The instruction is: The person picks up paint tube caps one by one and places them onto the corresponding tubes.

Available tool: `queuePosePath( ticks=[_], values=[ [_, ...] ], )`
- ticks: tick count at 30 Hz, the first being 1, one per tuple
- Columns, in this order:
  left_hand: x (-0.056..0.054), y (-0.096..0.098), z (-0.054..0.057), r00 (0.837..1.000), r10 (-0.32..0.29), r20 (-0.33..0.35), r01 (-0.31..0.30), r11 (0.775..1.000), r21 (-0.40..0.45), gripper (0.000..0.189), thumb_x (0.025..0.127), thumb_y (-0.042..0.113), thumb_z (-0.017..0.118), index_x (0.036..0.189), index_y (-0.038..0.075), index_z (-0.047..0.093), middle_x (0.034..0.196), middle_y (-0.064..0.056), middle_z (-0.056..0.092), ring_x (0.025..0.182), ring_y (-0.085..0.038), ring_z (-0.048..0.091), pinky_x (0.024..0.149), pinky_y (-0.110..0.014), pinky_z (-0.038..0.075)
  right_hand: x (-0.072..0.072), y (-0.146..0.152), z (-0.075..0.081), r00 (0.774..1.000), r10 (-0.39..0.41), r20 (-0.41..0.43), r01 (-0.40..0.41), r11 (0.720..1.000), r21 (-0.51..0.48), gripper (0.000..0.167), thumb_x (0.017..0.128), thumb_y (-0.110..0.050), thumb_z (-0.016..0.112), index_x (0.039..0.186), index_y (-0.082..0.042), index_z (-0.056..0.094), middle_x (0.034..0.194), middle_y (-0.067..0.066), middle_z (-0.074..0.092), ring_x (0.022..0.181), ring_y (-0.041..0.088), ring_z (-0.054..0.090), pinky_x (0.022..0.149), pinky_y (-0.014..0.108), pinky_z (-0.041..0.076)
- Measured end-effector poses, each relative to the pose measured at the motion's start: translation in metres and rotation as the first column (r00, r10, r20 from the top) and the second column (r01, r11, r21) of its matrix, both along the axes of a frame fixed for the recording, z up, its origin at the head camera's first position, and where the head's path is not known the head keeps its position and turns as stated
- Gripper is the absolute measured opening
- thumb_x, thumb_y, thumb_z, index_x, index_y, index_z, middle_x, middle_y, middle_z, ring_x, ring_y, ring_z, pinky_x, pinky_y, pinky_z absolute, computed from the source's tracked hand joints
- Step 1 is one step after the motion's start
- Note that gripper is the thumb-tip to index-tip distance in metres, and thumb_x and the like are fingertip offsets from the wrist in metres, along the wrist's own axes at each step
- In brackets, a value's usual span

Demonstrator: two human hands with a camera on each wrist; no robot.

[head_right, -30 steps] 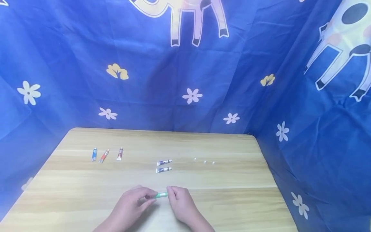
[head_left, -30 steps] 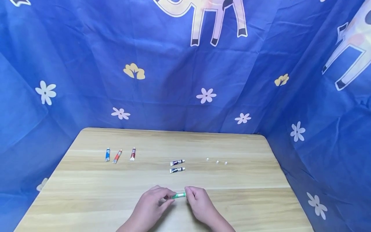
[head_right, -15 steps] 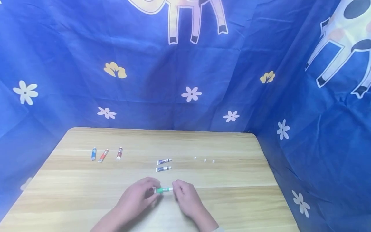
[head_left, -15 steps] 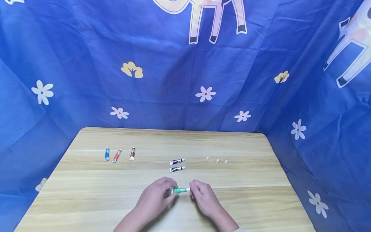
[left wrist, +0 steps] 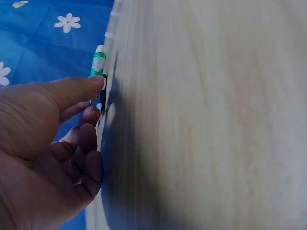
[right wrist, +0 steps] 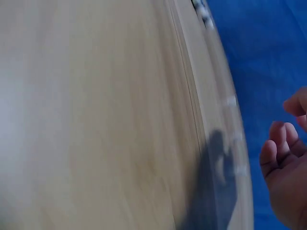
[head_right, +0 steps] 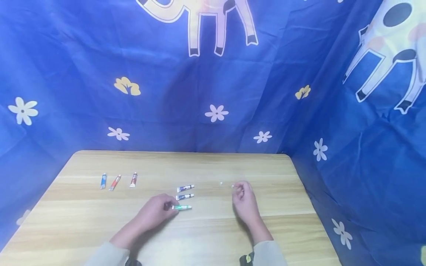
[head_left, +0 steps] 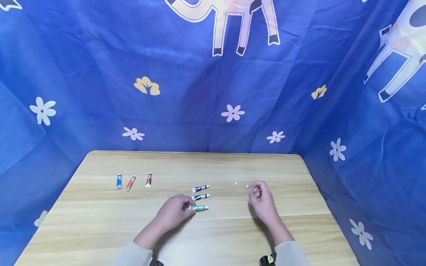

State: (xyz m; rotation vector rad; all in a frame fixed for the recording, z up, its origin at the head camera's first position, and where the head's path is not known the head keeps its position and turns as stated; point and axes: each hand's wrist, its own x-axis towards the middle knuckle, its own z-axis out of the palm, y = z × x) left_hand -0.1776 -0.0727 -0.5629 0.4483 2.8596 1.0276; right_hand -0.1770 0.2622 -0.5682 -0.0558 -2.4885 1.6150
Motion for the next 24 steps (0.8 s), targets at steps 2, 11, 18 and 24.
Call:
queuePosePath(
  ticks=[2, 11, 18, 24],
  values=[
    [-0.001, 0.001, -0.001, 1.000, 0.001, -0.007, -0.001, 1.000, -0.007, 0.014, 0.085, 0.019, 0.091, 0.091, 0.024, 0.079, 0.082, 0.010, 0.065, 0.074, -0.006, 0.052, 0.070, -0.026, 0.046, -0.005, 0.012, -0.002, 0.999, -0.040, 0.004, 0.039, 0.999, 0.031, 0.037, 0.091, 0.015, 0.062, 0.126, 0.003, 0.058, 0.105, 0.010, 0.055, 0.080, 0.008, 0.049, 0.066, 0.017, 0.047],
    [-0.002, 0.009, -0.005, 0.997, 0.010, -0.077, -0.014, 0.998, -0.058, 0.015, 0.082, 0.017, 0.092, 0.093, 0.020, 0.082, 0.083, 0.005, 0.066, 0.073, -0.008, 0.050, 0.067, -0.029, 0.046, -0.020, 0.041, -0.024, 0.984, -0.156, 0.090, 0.136, 0.971, 0.195, 0.040, 0.092, 0.009, 0.064, 0.131, -0.001, 0.064, 0.104, 0.007, 0.054, 0.084, 0.011, 0.051, 0.069, 0.016, 0.046],
    [-0.002, 0.009, -0.008, 0.996, 0.037, -0.085, -0.041, 0.998, -0.055, 0.019, 0.079, 0.014, 0.093, 0.095, 0.018, 0.083, 0.088, 0.003, 0.070, 0.074, -0.009, 0.052, 0.067, -0.030, 0.047, -0.031, 0.037, -0.033, 0.976, -0.202, 0.086, 0.165, 0.934, 0.318, 0.029, 0.095, -0.010, 0.080, 0.123, -0.005, 0.075, 0.087, 0.002, 0.063, 0.076, 0.011, 0.056, 0.073, 0.025, 0.048],
    [0.000, 0.010, -0.009, 0.994, 0.033, -0.102, -0.040, 0.997, -0.066, 0.027, 0.078, 0.014, 0.095, 0.101, 0.016, 0.083, 0.095, 0.001, 0.073, 0.078, -0.008, 0.057, 0.075, -0.034, 0.056, -0.032, 0.036, -0.029, 0.967, -0.218, 0.129, 0.166, 0.930, 0.328, 0.027, 0.097, -0.014, 0.079, 0.123, -0.008, 0.077, 0.084, 0.000, 0.063, 0.077, 0.013, 0.056, 0.078, 0.030, 0.047]
  ],
)
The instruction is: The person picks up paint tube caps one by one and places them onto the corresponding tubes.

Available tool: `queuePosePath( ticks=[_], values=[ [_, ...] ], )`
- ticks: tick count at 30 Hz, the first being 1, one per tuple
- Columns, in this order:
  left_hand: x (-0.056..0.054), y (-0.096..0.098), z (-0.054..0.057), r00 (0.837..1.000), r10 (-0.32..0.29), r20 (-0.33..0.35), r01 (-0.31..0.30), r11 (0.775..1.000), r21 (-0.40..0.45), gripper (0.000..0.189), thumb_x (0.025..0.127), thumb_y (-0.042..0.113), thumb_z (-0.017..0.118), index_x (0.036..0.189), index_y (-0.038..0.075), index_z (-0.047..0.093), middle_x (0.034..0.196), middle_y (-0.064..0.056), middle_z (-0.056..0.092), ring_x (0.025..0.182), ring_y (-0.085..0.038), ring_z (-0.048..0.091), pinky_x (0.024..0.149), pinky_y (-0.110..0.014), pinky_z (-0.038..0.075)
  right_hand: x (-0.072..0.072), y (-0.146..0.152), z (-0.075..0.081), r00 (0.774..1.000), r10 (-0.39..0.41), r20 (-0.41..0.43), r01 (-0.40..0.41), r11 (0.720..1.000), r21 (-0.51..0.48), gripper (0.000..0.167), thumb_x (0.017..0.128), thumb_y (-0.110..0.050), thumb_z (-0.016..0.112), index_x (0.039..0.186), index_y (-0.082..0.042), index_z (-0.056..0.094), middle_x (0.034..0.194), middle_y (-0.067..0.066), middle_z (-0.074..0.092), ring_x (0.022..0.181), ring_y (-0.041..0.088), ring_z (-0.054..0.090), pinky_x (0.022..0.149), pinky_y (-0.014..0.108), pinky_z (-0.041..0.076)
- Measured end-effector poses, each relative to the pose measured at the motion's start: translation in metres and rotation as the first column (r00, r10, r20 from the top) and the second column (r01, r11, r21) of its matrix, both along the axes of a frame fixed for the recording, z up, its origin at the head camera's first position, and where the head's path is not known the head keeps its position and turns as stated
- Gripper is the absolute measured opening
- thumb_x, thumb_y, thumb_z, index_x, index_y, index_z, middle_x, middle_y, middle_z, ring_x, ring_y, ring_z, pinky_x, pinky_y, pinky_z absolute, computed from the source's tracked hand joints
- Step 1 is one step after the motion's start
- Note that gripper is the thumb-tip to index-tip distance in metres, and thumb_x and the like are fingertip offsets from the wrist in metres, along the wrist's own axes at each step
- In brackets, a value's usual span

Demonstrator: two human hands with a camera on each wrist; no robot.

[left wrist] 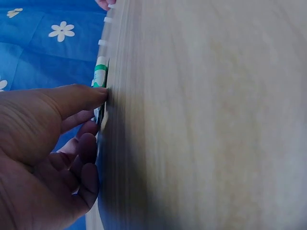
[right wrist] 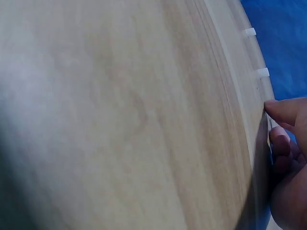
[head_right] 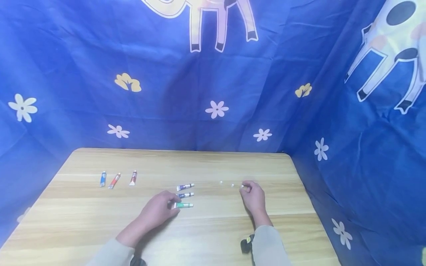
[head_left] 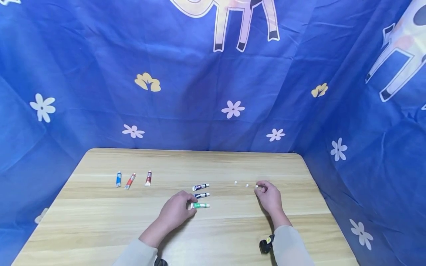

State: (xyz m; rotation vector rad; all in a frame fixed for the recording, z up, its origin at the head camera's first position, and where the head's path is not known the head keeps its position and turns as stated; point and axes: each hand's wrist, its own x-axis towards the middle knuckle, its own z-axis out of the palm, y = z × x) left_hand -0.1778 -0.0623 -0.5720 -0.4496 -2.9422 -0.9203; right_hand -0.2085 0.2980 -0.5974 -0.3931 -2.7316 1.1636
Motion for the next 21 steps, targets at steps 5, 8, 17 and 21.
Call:
queuePosePath(
  ticks=[5, 8, 17, 21],
  values=[
    [0.004, -0.006, 0.000, 1.000, 0.004, -0.002, -0.004, 1.000, -0.003, 0.032, 0.077, 0.016, 0.096, 0.105, 0.016, 0.081, 0.096, 0.001, 0.071, 0.081, -0.009, 0.058, 0.079, -0.038, 0.058, 0.000, -0.001, -0.003, 1.000, -0.020, 0.005, 0.020, 1.000, -0.007, 0.021, 0.097, -0.017, 0.078, 0.117, -0.011, 0.079, 0.090, 0.002, 0.071, 0.084, 0.016, 0.062, 0.078, 0.029, 0.049],
    [0.008, -0.011, 0.001, 1.000, 0.022, 0.004, -0.022, 1.000, -0.008, 0.031, 0.078, 0.018, 0.096, 0.106, 0.018, 0.081, 0.098, 0.003, 0.072, 0.082, -0.009, 0.059, 0.082, -0.038, 0.058, 0.000, -0.003, -0.004, 1.000, -0.030, -0.007, 0.030, 1.000, 0.001, 0.016, 0.098, -0.017, 0.078, 0.113, -0.012, 0.081, 0.095, 0.005, 0.076, 0.088, 0.017, 0.065, 0.078, 0.030, 0.050],
    [0.008, -0.041, 0.001, 0.995, 0.097, 0.015, -0.097, 0.995, 0.000, 0.033, 0.087, 0.021, 0.089, 0.117, 0.013, 0.078, 0.117, -0.009, 0.077, 0.108, -0.030, 0.074, 0.102, -0.056, 0.059, 0.002, -0.006, -0.007, 0.991, -0.123, -0.057, 0.120, 0.991, -0.060, 0.015, 0.101, -0.017, 0.073, 0.112, -0.011, 0.080, 0.084, 0.000, 0.067, 0.077, 0.013, 0.059, 0.070, 0.025, 0.046],
    [0.005, -0.060, 0.008, 0.987, 0.158, 0.018, -0.158, 0.987, -0.003, 0.039, 0.091, 0.020, 0.084, 0.126, 0.006, 0.074, 0.121, -0.016, 0.076, 0.113, -0.039, 0.073, 0.102, -0.062, 0.057, 0.004, -0.005, -0.009, 0.977, -0.194, -0.089, 0.177, 0.969, -0.172, 0.015, 0.101, -0.016, 0.073, 0.112, -0.009, 0.079, 0.078, -0.005, 0.063, 0.072, 0.010, 0.056, 0.066, 0.021, 0.046]
  ],
)
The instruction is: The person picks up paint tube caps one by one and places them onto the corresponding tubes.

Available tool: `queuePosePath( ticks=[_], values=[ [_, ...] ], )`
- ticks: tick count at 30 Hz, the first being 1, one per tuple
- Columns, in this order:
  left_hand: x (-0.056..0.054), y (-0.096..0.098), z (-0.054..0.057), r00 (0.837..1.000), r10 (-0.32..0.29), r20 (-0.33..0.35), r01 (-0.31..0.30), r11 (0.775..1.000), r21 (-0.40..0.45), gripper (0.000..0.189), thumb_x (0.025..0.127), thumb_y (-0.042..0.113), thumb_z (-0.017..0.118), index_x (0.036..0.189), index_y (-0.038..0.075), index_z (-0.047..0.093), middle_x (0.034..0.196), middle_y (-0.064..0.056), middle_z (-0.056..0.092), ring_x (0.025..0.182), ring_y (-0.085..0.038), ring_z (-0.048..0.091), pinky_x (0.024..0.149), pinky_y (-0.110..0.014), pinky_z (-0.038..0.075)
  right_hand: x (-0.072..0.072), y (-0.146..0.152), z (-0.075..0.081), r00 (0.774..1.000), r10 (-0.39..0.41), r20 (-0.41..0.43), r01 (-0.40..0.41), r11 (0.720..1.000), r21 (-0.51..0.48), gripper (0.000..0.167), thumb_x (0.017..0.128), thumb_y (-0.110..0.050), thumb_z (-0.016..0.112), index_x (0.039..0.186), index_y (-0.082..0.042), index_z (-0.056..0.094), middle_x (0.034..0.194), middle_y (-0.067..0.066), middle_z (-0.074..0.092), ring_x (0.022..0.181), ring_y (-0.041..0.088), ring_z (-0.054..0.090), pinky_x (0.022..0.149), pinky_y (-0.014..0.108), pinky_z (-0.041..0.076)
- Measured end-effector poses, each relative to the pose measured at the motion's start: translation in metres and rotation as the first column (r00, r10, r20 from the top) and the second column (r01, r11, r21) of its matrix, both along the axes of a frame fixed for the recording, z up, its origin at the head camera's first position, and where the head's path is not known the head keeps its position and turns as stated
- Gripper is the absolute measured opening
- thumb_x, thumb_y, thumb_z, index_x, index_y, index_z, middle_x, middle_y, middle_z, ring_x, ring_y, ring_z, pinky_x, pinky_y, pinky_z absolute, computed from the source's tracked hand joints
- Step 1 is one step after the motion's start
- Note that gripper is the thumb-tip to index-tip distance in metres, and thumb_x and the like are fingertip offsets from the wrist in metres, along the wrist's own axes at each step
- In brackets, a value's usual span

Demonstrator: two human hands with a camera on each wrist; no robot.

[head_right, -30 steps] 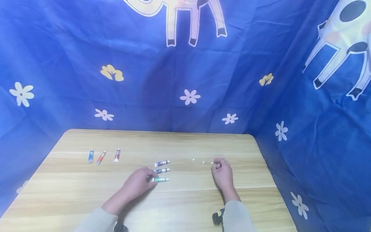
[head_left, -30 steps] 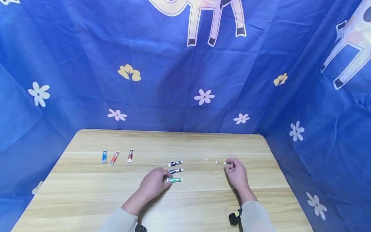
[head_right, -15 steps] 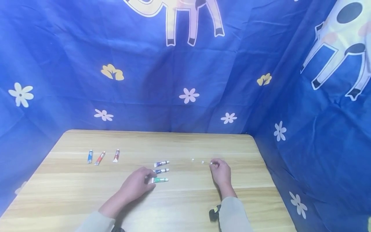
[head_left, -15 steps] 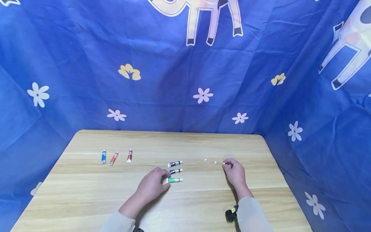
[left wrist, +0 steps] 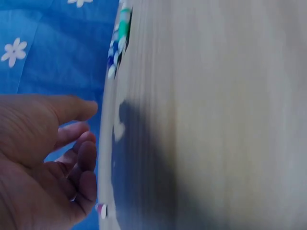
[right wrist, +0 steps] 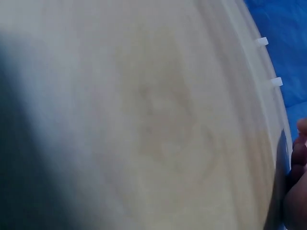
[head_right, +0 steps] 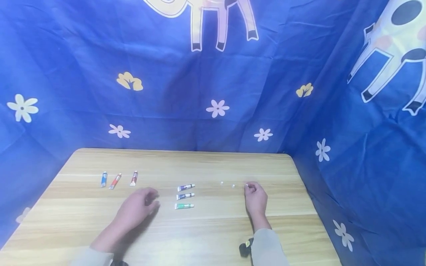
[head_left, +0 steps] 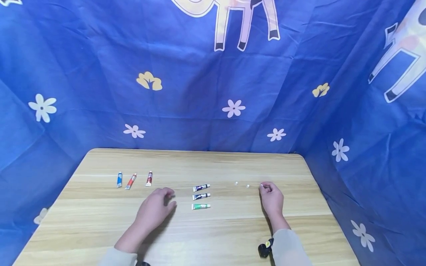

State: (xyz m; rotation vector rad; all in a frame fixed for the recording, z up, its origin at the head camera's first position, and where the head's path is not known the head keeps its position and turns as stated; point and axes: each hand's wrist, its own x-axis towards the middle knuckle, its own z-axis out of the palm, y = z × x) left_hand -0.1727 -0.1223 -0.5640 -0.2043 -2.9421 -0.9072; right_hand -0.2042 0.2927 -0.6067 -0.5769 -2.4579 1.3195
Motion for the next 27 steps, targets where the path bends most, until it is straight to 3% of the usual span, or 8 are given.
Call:
queuePosePath(
  ticks=[5, 8, 14, 19, 23, 27],
  values=[
    [-0.007, -0.021, 0.008, 0.999, 0.043, -0.019, -0.044, 0.998, -0.040, 0.041, 0.093, 0.021, 0.081, 0.128, 0.001, 0.070, 0.120, -0.020, 0.075, 0.109, -0.042, 0.073, 0.094, -0.062, 0.059, -0.001, 0.004, 0.007, 0.999, -0.027, -0.035, 0.019, 0.980, -0.198, 0.017, 0.104, -0.016, 0.072, 0.115, -0.004, 0.075, 0.082, -0.007, 0.063, 0.072, 0.008, 0.057, 0.061, 0.018, 0.047],
    [-0.012, -0.031, 0.008, 0.998, 0.064, -0.020, -0.065, 0.996, -0.058, 0.039, 0.096, 0.022, 0.078, 0.128, 0.002, 0.071, 0.123, -0.022, 0.074, 0.112, -0.044, 0.072, 0.093, -0.062, 0.059, -0.001, 0.008, 0.011, 0.999, -0.019, -0.034, 0.009, 0.963, -0.270, 0.019, 0.104, -0.016, 0.072, 0.117, -0.003, 0.074, 0.084, -0.005, 0.066, 0.074, 0.008, 0.060, 0.063, 0.018, 0.049],
    [-0.025, -0.047, -0.001, 0.994, 0.106, -0.001, -0.105, 0.994, -0.042, 0.037, 0.100, 0.023, 0.072, 0.128, 0.000, 0.070, 0.126, -0.030, 0.069, 0.113, -0.050, 0.069, 0.093, -0.066, 0.056, 0.005, 0.014, 0.021, 0.999, 0.042, -0.015, -0.045, 0.960, -0.277, 0.018, 0.104, -0.012, 0.070, 0.116, 0.001, 0.073, 0.091, 0.003, 0.073, 0.079, 0.009, 0.066, 0.072, 0.017, 0.054],
    [-0.034, -0.054, -0.006, 0.989, 0.148, -0.018, -0.148, 0.988, -0.035, 0.034, 0.101, 0.022, 0.069, 0.125, -0.002, 0.068, 0.126, -0.034, 0.064, 0.111, -0.052, 0.067, 0.090, -0.067, 0.056, 0.016, 0.010, 0.031, 0.997, 0.080, -0.012, -0.080, 0.952, -0.295, 0.016, 0.096, -0.003, 0.069, 0.111, 0.003, 0.069, 0.089, 0.001, 0.071, 0.077, 0.009, 0.063, 0.069, 0.018, 0.053],
    [-0.043, -0.056, -0.004, 0.986, 0.163, -0.042, -0.165, 0.985, -0.047, 0.037, 0.100, 0.021, 0.069, 0.126, -0.004, 0.065, 0.128, -0.038, 0.062, 0.123, -0.059, 0.060, 0.098, -0.072, 0.052, 0.022, 0.005, 0.037, 0.996, 0.087, -0.033, -0.093, 0.932, -0.351, 0.015, 0.090, 0.003, 0.066, 0.105, 0.001, 0.066, 0.087, 0.001, 0.070, 0.073, 0.007, 0.060, 0.064, 0.018, 0.051],
    [-0.053, -0.057, -0.002, 0.982, 0.185, -0.036, -0.187, 0.981, -0.053, 0.041, 0.099, 0.021, 0.070, 0.126, -0.008, 0.061, 0.124, -0.038, 0.061, 0.119, -0.056, 0.060, 0.097, -0.069, 0.053, 0.029, 0.000, 0.042, 0.992, 0.120, -0.045, -0.127, 0.890, -0.438, 0.012, 0.092, 0.006, 0.066, 0.101, -0.002, 0.064, 0.085, -0.003, 0.067, 0.069, 0.005, 0.057, 0.059, 0.017, 0.048]
  ],
)
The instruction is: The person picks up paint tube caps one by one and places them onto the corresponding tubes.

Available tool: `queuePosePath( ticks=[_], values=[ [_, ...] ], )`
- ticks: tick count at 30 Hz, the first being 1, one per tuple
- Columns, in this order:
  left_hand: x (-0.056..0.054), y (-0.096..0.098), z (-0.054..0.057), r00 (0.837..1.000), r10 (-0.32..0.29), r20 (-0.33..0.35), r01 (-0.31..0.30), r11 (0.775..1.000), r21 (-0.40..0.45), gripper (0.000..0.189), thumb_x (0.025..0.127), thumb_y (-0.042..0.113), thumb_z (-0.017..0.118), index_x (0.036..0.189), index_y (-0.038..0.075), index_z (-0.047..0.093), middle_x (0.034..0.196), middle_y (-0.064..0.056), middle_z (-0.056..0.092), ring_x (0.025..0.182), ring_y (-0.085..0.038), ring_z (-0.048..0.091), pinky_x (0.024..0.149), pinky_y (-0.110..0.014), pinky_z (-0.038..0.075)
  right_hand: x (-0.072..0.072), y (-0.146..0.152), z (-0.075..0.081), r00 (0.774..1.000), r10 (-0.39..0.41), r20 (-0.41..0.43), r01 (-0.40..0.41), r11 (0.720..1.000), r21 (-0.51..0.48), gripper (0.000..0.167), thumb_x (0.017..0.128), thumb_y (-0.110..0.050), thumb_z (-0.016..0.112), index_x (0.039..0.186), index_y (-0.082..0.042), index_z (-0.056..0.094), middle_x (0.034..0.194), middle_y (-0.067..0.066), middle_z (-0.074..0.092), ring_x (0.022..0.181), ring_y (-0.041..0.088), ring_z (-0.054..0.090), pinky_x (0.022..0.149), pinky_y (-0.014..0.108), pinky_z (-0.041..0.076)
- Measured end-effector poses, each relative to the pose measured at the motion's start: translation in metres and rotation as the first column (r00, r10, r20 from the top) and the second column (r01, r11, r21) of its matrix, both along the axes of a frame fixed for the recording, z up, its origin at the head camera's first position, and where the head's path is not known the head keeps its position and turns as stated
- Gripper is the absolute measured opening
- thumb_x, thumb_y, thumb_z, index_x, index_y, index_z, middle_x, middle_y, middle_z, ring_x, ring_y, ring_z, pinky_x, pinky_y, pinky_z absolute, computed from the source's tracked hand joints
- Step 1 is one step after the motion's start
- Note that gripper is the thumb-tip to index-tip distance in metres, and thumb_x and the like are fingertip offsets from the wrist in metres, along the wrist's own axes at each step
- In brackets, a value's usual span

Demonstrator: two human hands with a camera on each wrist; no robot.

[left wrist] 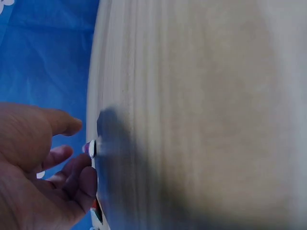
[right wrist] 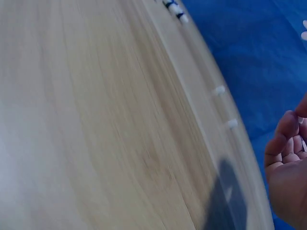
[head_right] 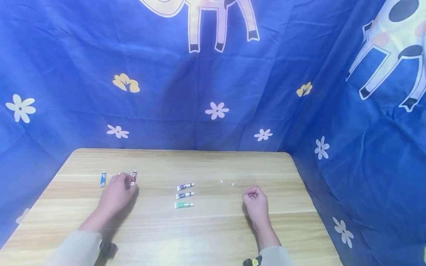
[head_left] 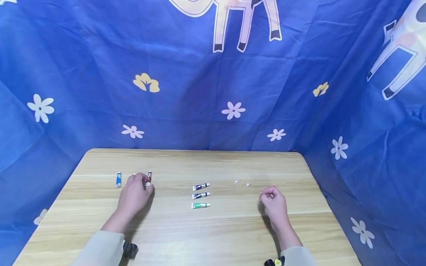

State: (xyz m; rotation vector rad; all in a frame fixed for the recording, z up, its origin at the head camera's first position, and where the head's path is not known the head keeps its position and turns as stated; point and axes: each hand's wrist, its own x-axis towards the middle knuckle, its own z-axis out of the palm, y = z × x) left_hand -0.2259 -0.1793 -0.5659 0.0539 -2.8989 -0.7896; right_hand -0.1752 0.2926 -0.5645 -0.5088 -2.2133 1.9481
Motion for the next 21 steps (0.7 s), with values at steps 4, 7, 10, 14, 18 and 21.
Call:
queuePosePath(
  ticks=[4, 7, 10, 14, 18, 21],
  values=[
    [-0.005, 0.002, 0.002, 0.999, 0.026, 0.038, -0.026, 1.000, 0.000, 0.048, 0.099, 0.025, 0.072, 0.126, -0.011, 0.057, 0.113, -0.032, 0.061, 0.101, -0.044, 0.062, 0.084, -0.061, 0.054, 0.009, -0.009, 0.003, 0.999, 0.046, -0.016, -0.047, 0.996, -0.079, 0.012, 0.093, 0.008, 0.067, 0.100, 0.000, 0.063, 0.082, -0.004, 0.066, 0.070, 0.007, 0.061, 0.062, 0.018, 0.053],
    [-0.007, 0.004, 0.006, 0.997, 0.044, 0.067, -0.044, 0.999, -0.006, 0.055, 0.099, 0.028, 0.074, 0.129, -0.013, 0.053, 0.110, -0.032, 0.059, 0.097, -0.043, 0.060, 0.081, -0.059, 0.054, 0.014, -0.015, 0.005, 0.996, 0.079, -0.031, -0.082, 0.992, -0.095, 0.013, 0.092, 0.010, 0.068, 0.100, 0.001, 0.064, 0.083, -0.003, 0.068, 0.075, 0.009, 0.066, 0.067, 0.019, 0.058],
    [-0.009, 0.008, 0.009, 0.994, 0.063, 0.089, -0.062, 0.998, -0.014, 0.059, 0.099, 0.028, 0.075, 0.129, -0.015, 0.049, 0.110, -0.034, 0.057, 0.097, -0.045, 0.059, 0.081, -0.061, 0.054, 0.018, -0.022, 0.006, 0.992, 0.123, -0.039, -0.126, 0.988, -0.086, 0.014, 0.091, 0.010, 0.070, 0.101, 0.001, 0.065, 0.085, -0.001, 0.069, 0.077, 0.011, 0.069, 0.071, 0.021, 0.061],
    [-0.012, 0.010, 0.010, 0.993, 0.074, 0.096, -0.071, 0.997, -0.035, 0.050, 0.103, 0.024, 0.070, 0.124, -0.016, 0.049, 0.109, -0.036, 0.057, 0.097, -0.049, 0.061, 0.082, -0.063, 0.056, 0.022, -0.028, 0.006, 0.984, 0.175, -0.036, -0.178, 0.981, -0.075, 0.013, 0.092, 0.009, 0.073, 0.102, 0.004, 0.066, 0.088, 0.002, 0.072, 0.079, 0.014, 0.072, 0.073, 0.025, 0.064],
    [-0.016, 0.008, 0.008, 0.993, 0.065, 0.098, -0.058, 0.996, -0.070, 0.034, 0.105, 0.016, 0.063, 0.115, -0.015, 0.053, 0.102, -0.035, 0.059, 0.092, -0.048, 0.064, 0.078, -0.063, 0.058, 0.026, -0.032, 0.008, 0.974, 0.225, -0.033, -0.227, 0.972, -0.064, 0.018, 0.091, 0.008, 0.075, 0.107, 0.008, 0.067, 0.090, 0.003, 0.071, 0.082, 0.017, 0.073, 0.077, 0.027, 0.065],
    [-0.018, 0.005, 0.007, 0.994, 0.050, 0.093, -0.042, 0.996, -0.084, 0.029, 0.104, 0.013, 0.060, 0.112, -0.014, 0.057, 0.099, -0.034, 0.062, 0.091, -0.046, 0.065, 0.076, -0.061, 0.059, 0.026, -0.035, 0.009, 0.964, 0.263, -0.030, -0.264, 0.963, -0.046, 0.020, 0.091, 0.007, 0.076, 0.109, 0.009, 0.068, 0.091, 0.003, 0.070, 0.084, 0.018, 0.073, 0.078, 0.025, 0.065]
  ],
)
